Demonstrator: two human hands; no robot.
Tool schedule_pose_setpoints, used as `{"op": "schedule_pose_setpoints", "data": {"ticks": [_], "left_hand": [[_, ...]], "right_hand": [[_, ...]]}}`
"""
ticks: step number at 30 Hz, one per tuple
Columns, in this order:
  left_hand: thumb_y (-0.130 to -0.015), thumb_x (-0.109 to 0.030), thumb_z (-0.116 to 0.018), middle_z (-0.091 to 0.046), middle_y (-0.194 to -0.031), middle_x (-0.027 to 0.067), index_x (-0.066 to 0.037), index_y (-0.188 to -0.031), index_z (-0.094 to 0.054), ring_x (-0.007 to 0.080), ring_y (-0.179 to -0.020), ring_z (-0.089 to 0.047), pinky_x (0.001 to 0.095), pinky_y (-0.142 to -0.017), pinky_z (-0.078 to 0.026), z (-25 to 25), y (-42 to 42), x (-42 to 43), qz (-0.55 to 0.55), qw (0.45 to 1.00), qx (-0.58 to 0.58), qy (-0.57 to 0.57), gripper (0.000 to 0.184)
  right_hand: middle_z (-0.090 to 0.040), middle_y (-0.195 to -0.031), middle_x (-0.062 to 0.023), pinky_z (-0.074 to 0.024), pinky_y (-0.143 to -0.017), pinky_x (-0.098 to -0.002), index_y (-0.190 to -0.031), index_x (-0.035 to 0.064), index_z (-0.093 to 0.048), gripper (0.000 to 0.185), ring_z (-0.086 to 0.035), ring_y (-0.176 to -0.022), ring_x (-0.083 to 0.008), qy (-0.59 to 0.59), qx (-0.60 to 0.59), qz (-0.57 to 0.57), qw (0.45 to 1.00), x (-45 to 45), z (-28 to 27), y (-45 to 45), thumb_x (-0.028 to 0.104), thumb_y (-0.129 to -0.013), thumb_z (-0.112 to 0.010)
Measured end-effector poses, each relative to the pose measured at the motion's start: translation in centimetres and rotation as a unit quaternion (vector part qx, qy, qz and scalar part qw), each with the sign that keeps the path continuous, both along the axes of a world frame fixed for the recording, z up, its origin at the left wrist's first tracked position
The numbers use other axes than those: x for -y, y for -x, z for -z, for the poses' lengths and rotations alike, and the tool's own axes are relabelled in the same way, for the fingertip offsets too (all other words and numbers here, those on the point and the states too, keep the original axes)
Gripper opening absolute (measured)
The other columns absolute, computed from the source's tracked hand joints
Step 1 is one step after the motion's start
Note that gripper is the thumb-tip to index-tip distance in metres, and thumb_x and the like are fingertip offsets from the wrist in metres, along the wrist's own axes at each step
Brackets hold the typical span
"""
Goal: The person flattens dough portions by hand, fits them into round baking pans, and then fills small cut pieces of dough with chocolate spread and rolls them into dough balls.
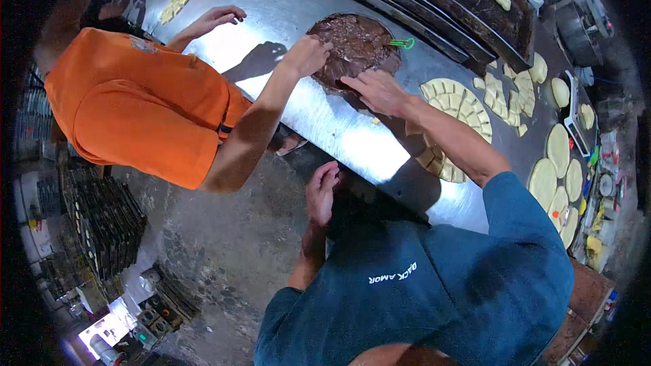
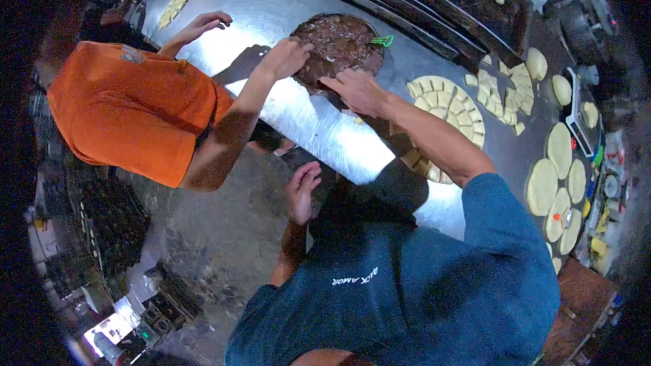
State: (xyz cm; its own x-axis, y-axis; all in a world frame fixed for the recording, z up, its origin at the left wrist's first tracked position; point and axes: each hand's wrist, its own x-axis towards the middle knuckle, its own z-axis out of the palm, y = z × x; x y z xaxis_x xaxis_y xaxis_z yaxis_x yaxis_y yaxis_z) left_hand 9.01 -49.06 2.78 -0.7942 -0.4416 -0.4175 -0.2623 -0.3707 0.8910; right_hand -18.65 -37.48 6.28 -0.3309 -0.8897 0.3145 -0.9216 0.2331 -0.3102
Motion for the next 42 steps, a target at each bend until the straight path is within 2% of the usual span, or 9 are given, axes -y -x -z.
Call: {"op": "schedule_pose_setpoints", "data": {"ticks": [6,8,12,27,30,31,34,38,42], "left_hand": [[-0.096,-0.017,-0.053,-0.060,-0.117,0.0099,0.000,-0.118,-0.057,0.0202,-0.109,-0.057,0.0338,-0.090,-0.048,0.0,4.5,1.1,0.065,0.998,-0.002,-0.002,0.029],[-0.096,-0.018,-0.053,-0.059,-0.117,0.0110,0.001,-0.120,-0.056,0.0209,-0.109,-0.057,0.0347,-0.090,-0.049,-0.5,6.9,0.7,0.079,0.997,-0.008,-0.003,0.031],[-0.098,-0.023,-0.050,-0.056,-0.121,0.0123,0.004,-0.124,-0.051,0.0223,-0.106,-0.058,0.0383,-0.087,-0.052,-4.6,11.5,-0.7,0.022,0.974,-0.079,-0.213,0.037],[-0.093,-0.005,-0.055,-0.064,-0.105,0.0150,0.000,-0.109,-0.059,0.0220,-0.092,-0.065,0.0355,-0.076,-0.058,-3.8,6.7,-11.4,0.066,0.962,-0.095,-0.248,0.018],[-0.092,-0.004,-0.055,-0.063,-0.106,0.0165,0.003,-0.112,-0.058,0.0216,-0.093,-0.065,0.0337,-0.079,-0.057,-4.8,6.1,-13.6,0.023,0.967,-0.074,-0.244,0.021],[-0.092,-0.004,-0.056,-0.063,-0.106,0.0169,0.004,-0.113,-0.057,0.0207,-0.093,-0.064,0.0324,-0.081,-0.056,-5.7,6.2,-14.5,0.013,0.969,-0.069,-0.238,0.023],[-0.092,-0.005,-0.058,-0.062,-0.108,0.0160,0.008,-0.114,-0.057,0.0176,-0.095,-0.062,0.0302,-0.085,-0.054,-7.5,5.5,-16.2,0.092,0.987,-0.095,-0.096,0.026],[-0.090,-0.004,-0.061,-0.062,-0.113,0.0119,0.006,-0.110,-0.061,0.0159,-0.102,-0.059,0.0280,-0.088,-0.048,-8.9,5.6,-14.3,0.214,0.949,-0.157,0.168,0.023],[-0.087,-0.002,-0.064,-0.063,-0.093,0.0078,0.002,-0.108,-0.062,0.0151,-0.094,-0.060,0.0273,-0.087,-0.047,-7.7,6.9,-12.1,0.238,0.955,-0.131,-0.122,0.022]], "right_hand": [[-0.060,-0.083,-0.0106,-0.0473,-0.065,-0.0383,-0.125,0.0028,-0.052,0.046,-0.060,-0.072,-0.0255,0.063,0.193,0.076,0.976,1.8,0.8,1.4,0.005,-0.080,-0.062],[-0.063,-0.088,-0.0091,-0.0491,-0.060,-0.0328,-0.124,-0.0013,-0.052,0.043,-0.063,-0.070,-0.0193,0.085,0.608,0.135,0.778,1.7,-0.2,1.0,0.001,-0.083,-0.062],[-0.062,-0.104,-0.0086,-0.0583,-0.075,-0.0315,-0.127,-0.0022,-0.051,0.042,-0.065,-0.090,-0.0194,0.180,0.812,0.109,0.544,-1.0,-4.7,-2.5,0.001,-0.086,-0.060],[-0.065,-0.100,-0.0130,-0.0579,-0.077,-0.0300,-0.115,-0.0043,-0.057,0.026,-0.067,-0.087,-0.0185,0.396,0.769,0.276,0.420,-16.7,-3.9,-13.6,0.005,-0.090,-0.057],[-0.064,-0.103,-0.0137,-0.0551,-0.083,-0.0299,-0.114,-0.0083,-0.057,0.028,-0.065,-0.090,-0.0192,0.448,0.680,0.313,0.490,-17.1,-4.0,-16.2,0.004,-0.089,-0.058],[-0.064,-0.108,-0.0128,-0.0531,-0.084,-0.0301,-0.118,-0.0074,-0.056,0.031,-0.063,-0.096,-0.0183,0.349,0.570,0.339,0.661,-17.4,-4.6,-17.3,0.002,-0.089,-0.056],[-0.067,-0.100,-0.0156,-0.0536,-0.079,-0.0321,-0.113,-0.0043,-0.060,0.032,-0.067,-0.091,-0.0276,0.215,0.091,0.355,0.905,-17.8,-5.5,-19.0,0.007,-0.083,-0.063],[-0.067,-0.096,-0.0173,-0.0539,-0.074,-0.0346,-0.106,-0.0006,-0.064,0.028,-0.066,-0.085,-0.0312,0.229,0.164,0.332,0.900,-18.3,-6.8,-19.5,0.011,-0.081,-0.066],[-0.065,-0.085,-0.0139,-0.0498,-0.064,-0.0360,-0.096,0.0053,-0.066,0.019,-0.064,-0.073,-0.0285,0.156,0.317,0.306,0.884,-17.9,-9.2,-17.7,0.016,-0.081,-0.066]]}}
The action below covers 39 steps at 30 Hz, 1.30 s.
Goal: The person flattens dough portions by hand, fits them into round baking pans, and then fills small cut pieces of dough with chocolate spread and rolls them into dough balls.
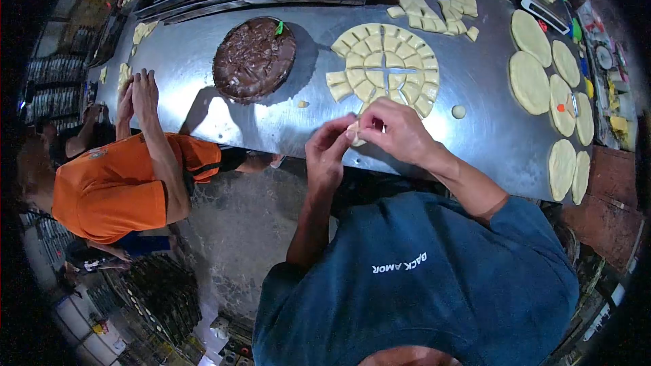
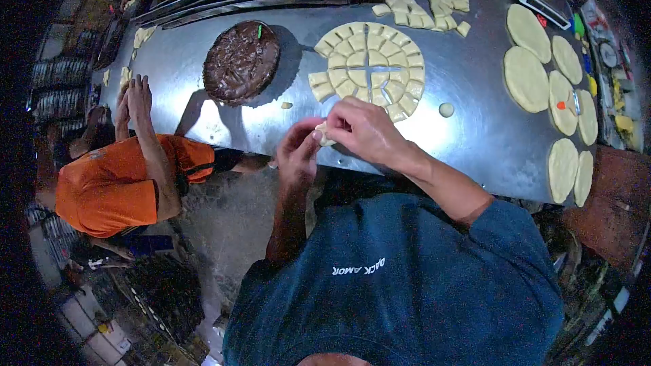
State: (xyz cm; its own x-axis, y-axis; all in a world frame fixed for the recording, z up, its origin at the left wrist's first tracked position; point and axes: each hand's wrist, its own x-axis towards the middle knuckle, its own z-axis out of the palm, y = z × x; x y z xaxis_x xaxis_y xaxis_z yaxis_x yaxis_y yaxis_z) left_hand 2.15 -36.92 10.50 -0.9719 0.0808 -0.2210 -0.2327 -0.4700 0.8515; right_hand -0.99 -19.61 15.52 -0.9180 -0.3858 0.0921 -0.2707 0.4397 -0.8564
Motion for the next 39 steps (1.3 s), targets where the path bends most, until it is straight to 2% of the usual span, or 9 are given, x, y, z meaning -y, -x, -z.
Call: {"op": "schedule_pose_setpoints", "data": {"ticks": [6,9,14,18,20,21,26,28,39], "left_hand": [[-0.090,-0.003,-0.058,-0.062,-0.113,0.0130,0.001,-0.113,-0.058,0.0181,-0.100,-0.061,0.0312,-0.085,-0.051,2.9,2.6,2.8,0.018,0.981,0.049,-0.189,0.023],[-0.093,-0.005,-0.053,-0.060,-0.118,0.0134,0.002,-0.121,-0.056,0.0208,-0.105,-0.060,0.0342,-0.088,-0.051,2.9,3.1,3.6,-0.047,0.991,0.082,-0.090,0.029],[-0.094,-0.005,-0.050,-0.059,-0.121,0.0153,0.006,-0.124,-0.054,0.0206,-0.104,-0.060,0.0316,-0.088,-0.051,2.8,5.0,6.3,-0.001,0.974,0.116,-0.193,0.032],[-0.093,-0.005,-0.053,-0.063,-0.112,0.0144,0.006,-0.120,-0.056,0.0185,-0.098,-0.062,0.0316,-0.087,-0.050,3.5,5.8,6.8,0.062,0.989,0.075,-0.111,0.030],[-0.092,-0.004,-0.054,-0.064,-0.109,0.0138,0.007,-0.120,-0.056,0.0182,-0.098,-0.062,0.0319,-0.087,-0.050,4.1,6.5,6.9,0.171,0.976,0.092,-0.095,0.029],[-0.092,-0.004,-0.055,-0.063,-0.109,0.0125,0.006,-0.121,-0.056,0.0180,-0.100,-0.062,0.0325,-0.090,-0.050,4.2,6.6,6.6,0.193,0.967,0.108,-0.123,0.031],[-0.090,-0.004,-0.057,-0.061,-0.115,0.0118,0.003,-0.125,-0.053,0.0183,-0.103,-0.060,0.0327,-0.093,-0.050,1.6,4.0,1.6,0.112,0.985,0.089,-0.093,0.036],[-0.091,-0.004,-0.056,-0.061,-0.115,0.0127,0.004,-0.126,-0.052,0.0200,-0.104,-0.061,0.0322,-0.092,-0.050,2.0,2.6,-0.4,0.046,0.984,0.084,-0.148,0.036],[-0.093,-0.006,-0.056,-0.062,-0.117,0.0138,0.008,-0.125,-0.053,0.0161,-0.099,-0.061,0.0253,-0.084,-0.050,-0.8,-0.4,-4.6,0.087,0.987,0.075,-0.110,0.036]], "right_hand": [[-0.061,-0.081,-0.0137,-0.0490,-0.069,-0.0363,-0.089,0.0031,-0.065,0.014,-0.061,-0.077,-0.0308,0.013,0.038,0.071,0.997,3.6,1.6,2.7,0.016,-0.083,-0.062],[-0.062,-0.084,-0.0128,-0.0494,-0.072,-0.0383,-0.092,0.0022,-0.065,0.014,-0.061,-0.081,-0.0319,0.032,-0.016,0.090,0.995,6.0,2.2,2.5,0.014,-0.085,-0.060],[-0.063,-0.090,-0.0089,-0.0495,-0.071,-0.0369,-0.097,0.0031,-0.063,0.020,-0.062,-0.082,-0.0278,-0.064,-0.166,0.000,0.984,7.3,3.0,3.9,0.010,-0.079,-0.068],[-0.063,-0.089,-0.0085,-0.0491,-0.071,-0.0368,-0.093,0.0057,-0.064,0.017,-0.062,-0.081,-0.0276,-0.152,-0.073,0.017,0.986,6.9,1.2,4.5,0.012,-0.078,-0.068],[-0.063,-0.083,-0.0096,-0.0490,-0.069,-0.0373,-0.089,0.0059,-0.065,0.014,-0.061,-0.076,-0.0280,-0.117,-0.147,0.041,0.981,6.0,0.8,5.0,0.014,-0.079,-0.069],[-0.063,-0.083,-0.0103,-0.0492,-0.067,-0.0374,-0.085,0.0049,-0.066,0.011,-0.062,-0.073,-0.0284,-0.065,-0.082,0.027,0.994,5.2,1.9,4.7,0.015,-0.080,-0.068],[-0.064,-0.088,-0.0108,-0.0506,-0.067,-0.0353,-0.090,0.0026,-0.066,0.011,-0.064,-0.077,-0.0267,-0.044,-0.010,0.097,0.994,1.7,2.3,1.8,0.011,-0.082,-0.066],[-0.063,-0.084,-0.0121,-0.0503,-0.068,-0.0380,-0.090,0.0029,-0.064,0.013,-0.063,-0.076,-0.0303,0.060,-0.065,0.111,0.990,0.6,1.5,-0.1,0.011,-0.080,-0.065],[-0.064,-0.082,-0.0093,-0.0473,-0.069,-0.0347,-0.094,0.0042,-0.065,0.016,-0.062,-0.075,-0.0266,-0.026,-0.119,0.092,0.988,-4.5,1.2,-2.3,0.011,-0.079,-0.067]]}}
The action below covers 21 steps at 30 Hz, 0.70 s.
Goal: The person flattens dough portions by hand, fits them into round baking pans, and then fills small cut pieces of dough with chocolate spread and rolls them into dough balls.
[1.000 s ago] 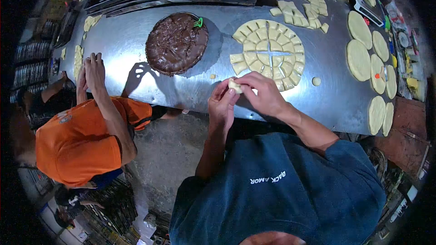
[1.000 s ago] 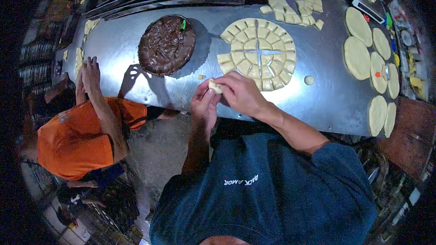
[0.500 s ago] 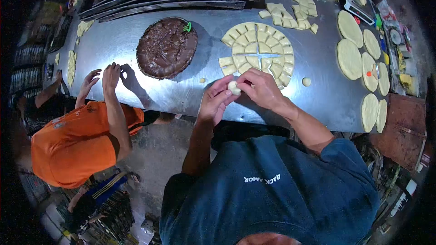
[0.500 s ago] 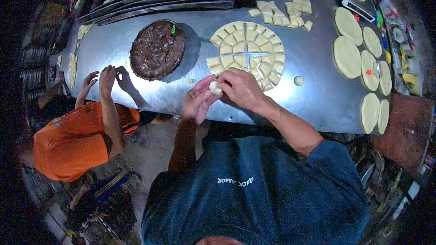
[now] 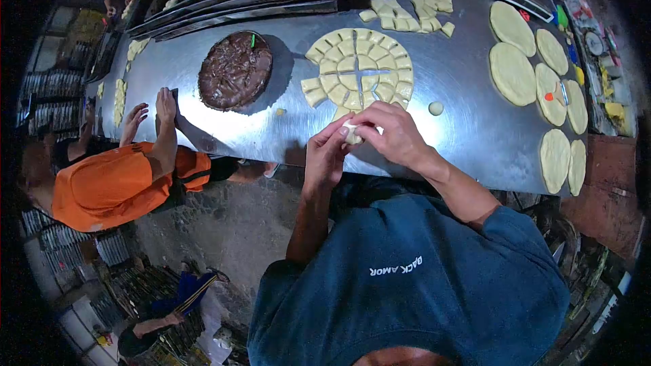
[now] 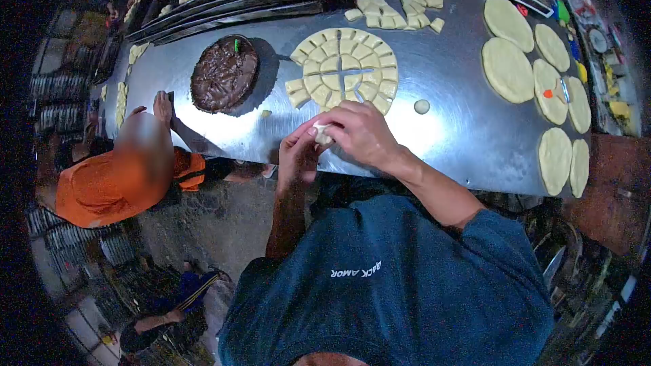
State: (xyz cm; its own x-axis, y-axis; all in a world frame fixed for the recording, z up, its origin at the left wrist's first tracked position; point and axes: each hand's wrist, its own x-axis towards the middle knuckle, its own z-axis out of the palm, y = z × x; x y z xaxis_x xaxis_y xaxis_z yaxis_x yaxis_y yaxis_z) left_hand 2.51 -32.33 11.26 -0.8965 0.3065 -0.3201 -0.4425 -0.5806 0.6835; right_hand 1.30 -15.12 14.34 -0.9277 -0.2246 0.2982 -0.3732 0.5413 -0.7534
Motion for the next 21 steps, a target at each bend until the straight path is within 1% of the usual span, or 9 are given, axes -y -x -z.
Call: {"op": "schedule_pose_setpoints", "data": {"ticks": [1,5,7,13,15,16,17,19,21], "left_hand": [[-0.092,-0.006,-0.057,-0.062,-0.117,0.0136,0.008,-0.127,-0.051,0.0151,-0.097,-0.061,0.0252,-0.083,-0.050,-0.5,0.0,-0.3,-0.010,0.999,0.037,-0.020,0.038],[-0.091,-0.006,-0.058,-0.061,-0.118,0.0131,0.006,-0.130,-0.049,0.0147,-0.096,-0.061,0.0267,-0.084,-0.050,0.6,-0.1,-0.3,-0.069,0.997,0.017,-0.007,0.041],[-0.092,-0.006,-0.058,-0.061,-0.116,0.0119,0.005,-0.130,-0.050,0.0166,-0.099,-0.061,0.0289,-0.088,-0.050,0.6,-0.2,0.4,-0.092,0.996,0.017,0.005,0.040],[-0.092,-0.010,-0.060,-0.063,-0.111,0.0105,0.005,-0.123,-0.055,0.0161,-0.098,-0.061,0.0294,-0.086,-0.050,0.4,2.1,2.2,-0.044,0.998,-0.009,0.036,0.035],[-0.091,-0.010,-0.060,-0.063,-0.110,0.0105,0.005,-0.122,-0.056,0.0156,-0.098,-0.061,0.0295,-0.086,-0.050,0.1,3.4,2.3,0.062,0.994,-0.009,0.091,0.034],[-0.090,-0.010,-0.061,-0.063,-0.112,0.0106,0.004,-0.124,-0.055,0.0156,-0.097,-0.061,0.0290,-0.085,-0.051,1.0,4.0,2.1,0.100,0.993,-0.019,0.058,0.037],[-0.090,-0.010,-0.061,-0.063,-0.112,0.0106,0.004,-0.124,-0.055,0.0156,-0.097,-0.061,0.0290,-0.085,-0.051,1.8,4.1,1.3,0.110,0.992,-0.017,0.052,0.037],[-0.090,-0.010,-0.062,-0.062,-0.115,0.0125,0.003,-0.128,-0.053,0.0165,-0.095,-0.062,0.0294,-0.083,-0.052,3.0,3.6,-0.5,0.222,0.970,0.031,0.100,0.041],[-0.089,-0.015,-0.065,-0.062,-0.112,0.0108,0.003,-0.130,-0.050,0.0161,-0.094,-0.063,0.0284,-0.082,-0.051,5.4,1.2,-2.3,0.256,0.952,-0.010,0.168,0.047]], "right_hand": [[-0.064,-0.083,-0.0087,-0.0464,-0.070,-0.0349,-0.096,0.0047,-0.066,0.018,-0.062,-0.077,-0.0269,0.002,0.025,-0.016,1.000,-0.2,0.4,0.2,0.011,-0.079,-0.068],[-0.065,-0.084,-0.0083,-0.0452,-0.069,-0.0349,-0.095,0.0054,-0.066,0.018,-0.063,-0.077,-0.0260,0.015,-0.014,0.025,0.999,1.2,0.3,-0.2,0.012,-0.079,-0.068],[-0.065,-0.080,-0.0075,-0.0430,-0.068,-0.0369,-0.091,0.0065,-0.065,0.012,-0.062,-0.076,-0.0255,-0.005,-0.104,0.034,0.994,2.3,-0.6,-0.6,0.013,-0.080,-0.066],[-0.062,-0.079,-0.0052,-0.0402,-0.068,-0.0369,-0.090,0.0079,-0.064,0.014,-0.060,-0.076,-0.0223,-0.056,-0.030,0.014,0.998,3.6,-0.2,1.1,0.013,-0.078,-0.068],[-0.061,-0.078,-0.0038,-0.0400,-0.066,-0.0355,-0.089,0.0085,-0.064,0.014,-0.059,-0.074,-0.0223,-0.077,-0.092,0.078,0.990,3.5,-0.8,1.4,0.012,-0.077,-0.068],[-0.060,-0.079,-0.0033,-0.0401,-0.066,-0.0347,-0.088,0.0084,-0.065,0.015,-0.059,-0.074,-0.0225,-0.070,-0.097,0.063,0.991,3.1,-0.2,1.2,0.011,-0.074,-0.070],[-0.060,-0.079,-0.0033,-0.0401,-0.066,-0.0347,-0.088,0.0084,-0.065,0.015,-0.059,-0.074,-0.0225,-0.076,-0.093,0.072,0.990,2.3,0.4,0.7,0.011,-0.074,-0.070],[-0.060,-0.077,-0.0033,-0.0404,-0.066,-0.0355,-0.086,0.0083,-0.065,0.014,-0.059,-0.074,-0.0226,-0.108,-0.070,0.092,0.987,-0.3,2.0,-1.1,0.011,-0.073,-0.070],[-0.061,-0.072,-0.0041,-0.0404,-0.066,-0.0368,-0.080,0.0075,-0.063,0.010,-0.059,-0.072,-0.0229,-0.131,-0.038,0.177,0.975,-4.5,5.5,-3.6,0.010,-0.073,-0.071]]}}
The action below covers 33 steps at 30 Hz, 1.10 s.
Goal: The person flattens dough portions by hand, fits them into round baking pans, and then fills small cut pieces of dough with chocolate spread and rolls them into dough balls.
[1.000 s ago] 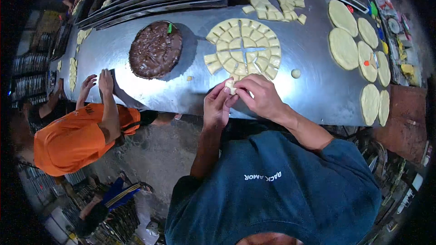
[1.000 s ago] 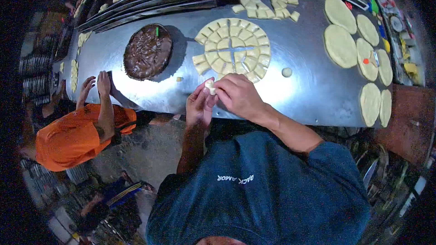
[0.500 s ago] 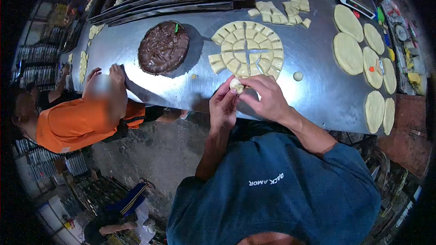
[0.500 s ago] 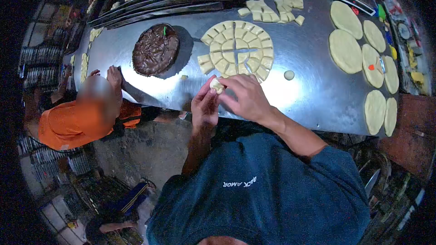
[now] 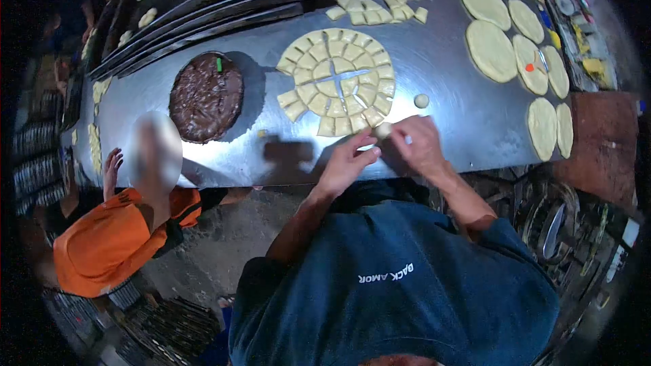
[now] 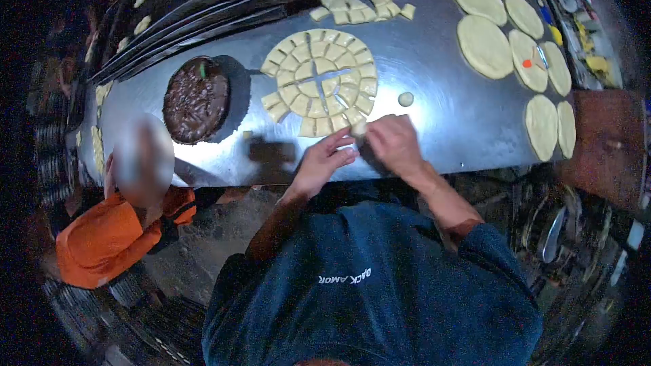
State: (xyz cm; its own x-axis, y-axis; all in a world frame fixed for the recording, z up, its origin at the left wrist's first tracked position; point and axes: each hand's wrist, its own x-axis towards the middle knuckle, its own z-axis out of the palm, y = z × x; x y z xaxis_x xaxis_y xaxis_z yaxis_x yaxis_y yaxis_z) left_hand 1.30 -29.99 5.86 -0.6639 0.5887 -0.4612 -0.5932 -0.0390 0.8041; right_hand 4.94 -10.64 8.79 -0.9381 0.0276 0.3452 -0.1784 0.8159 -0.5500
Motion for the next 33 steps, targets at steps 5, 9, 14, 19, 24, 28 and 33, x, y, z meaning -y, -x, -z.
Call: {"op": "schedule_pose_setpoints", "data": {"ticks": [5,9,14,19,24,28,33], "left_hand": [[-0.090,-0.017,-0.061,-0.063,-0.096,0.0108,-0.001,-0.106,-0.061,0.0167,-0.082,-0.061,0.0314,-0.073,-0.050,4.6,-1.4,2.9,-0.073,0.952,-0.232,0.184,0.023],[-0.087,-0.017,-0.060,-0.060,-0.099,0.0203,0.000,-0.107,-0.059,0.0334,-0.089,-0.057,0.0428,-0.077,-0.046,4.1,2.1,4.3,-0.057,0.730,-0.567,0.379,0.026],[-0.084,-0.019,-0.063,-0.059,-0.100,0.0245,0.002,-0.102,-0.058,0.0412,-0.092,-0.056,0.0443,-0.082,-0.044,5.3,2.4,2.2,-0.036,0.709,-0.546,0.445,0.028],[-0.084,-0.012,-0.061,-0.061,-0.088,0.0208,0.001,-0.098,-0.055,0.0346,-0.082,-0.061,0.0404,-0.076,-0.046,3.5,2.0,5.9,-0.183,0.792,-0.336,0.475,0.021],[-0.077,-0.009,-0.066,-0.060,-0.105,0.0206,-0.002,-0.103,-0.061,0.0371,-0.101,-0.057,0.0452,-0.086,-0.046,2.2,0.4,5.2,0.066,0.661,-0.498,0.558,0.028],[-0.081,-0.007,-0.064,-0.060,-0.106,0.0206,0.000,-0.100,-0.063,0.0375,-0.101,-0.057,0.0435,-0.090,-0.045,3.9,0.1,8.1,-0.122,0.742,-0.482,0.450,0.020],[-0.085,-0.016,-0.061,-0.060,-0.103,0.0198,0.000,-0.105,-0.062,0.0358,-0.097,-0.057,0.0432,-0.085,-0.045,5.0,1.1,6.2,-0.096,0.717,-0.452,0.521,0.025]], "right_hand": [[-0.062,-0.088,-0.0044,-0.0401,-0.075,-0.0385,-0.089,0.0092,-0.063,0.012,-0.058,-0.087,-0.0252,-0.210,0.069,0.153,0.963,-9.0,6.5,-8.7,0.011,-0.078,-0.066],[-0.064,-0.100,-0.0044,-0.0403,-0.084,-0.0433,-0.098,0.0093,-0.067,0.023,-0.057,-0.095,-0.0269,-0.205,0.125,0.172,0.955,-8.5,6.4,-12.8,0.008,-0.076,-0.063],[-0.060,-0.081,-0.0100,-0.0458,-0.073,-0.0414,-0.081,0.0064,-0.065,0.010,-0.059,-0.081,-0.0304,0.029,-0.016,0.139,0.990,-8.4,5.6,-6.2,0.001,-0.073,-0.061],[-0.058,-0.090,-0.0078,-0.0413,-0.079,-0.0412,-0.086,0.0088,-0.063,0.008,-0.055,-0.090,-0.0284,-0.090,-0.021,0.104,0.990,-14.9,10.0,-8.8,0.009,-0.078,-0.064],[-0.061,-0.087,-0.0114,-0.0412,-0.077,-0.0428,-0.086,0.0068,-0.061,0.004,-0.056,-0.089,-0.0303,0.001,-0.018,0.136,0.991,-10.9,11.0,-3.4,0.008,-0.083,-0.059],[-0.061,-0.087,-0.0120,-0.0412,-0.076,-0.0438,-0.084,0.0050,-0.061,0.005,-0.055,-0.087,-0.0291,0.006,-0.008,0.023,1.000,-15.4,10.3,-10.4,0.010,-0.085,-0.059],[-0.060,-0.089,-0.0159,-0.0426,-0.076,-0.0440,-0.088,0.0020,-0.061,0.010,-0.055,-0.085,-0.0338,0.111,-0.096,0.246,0.958,-14.4,12.4,-2.0,0.011,-0.083,-0.059]]}}
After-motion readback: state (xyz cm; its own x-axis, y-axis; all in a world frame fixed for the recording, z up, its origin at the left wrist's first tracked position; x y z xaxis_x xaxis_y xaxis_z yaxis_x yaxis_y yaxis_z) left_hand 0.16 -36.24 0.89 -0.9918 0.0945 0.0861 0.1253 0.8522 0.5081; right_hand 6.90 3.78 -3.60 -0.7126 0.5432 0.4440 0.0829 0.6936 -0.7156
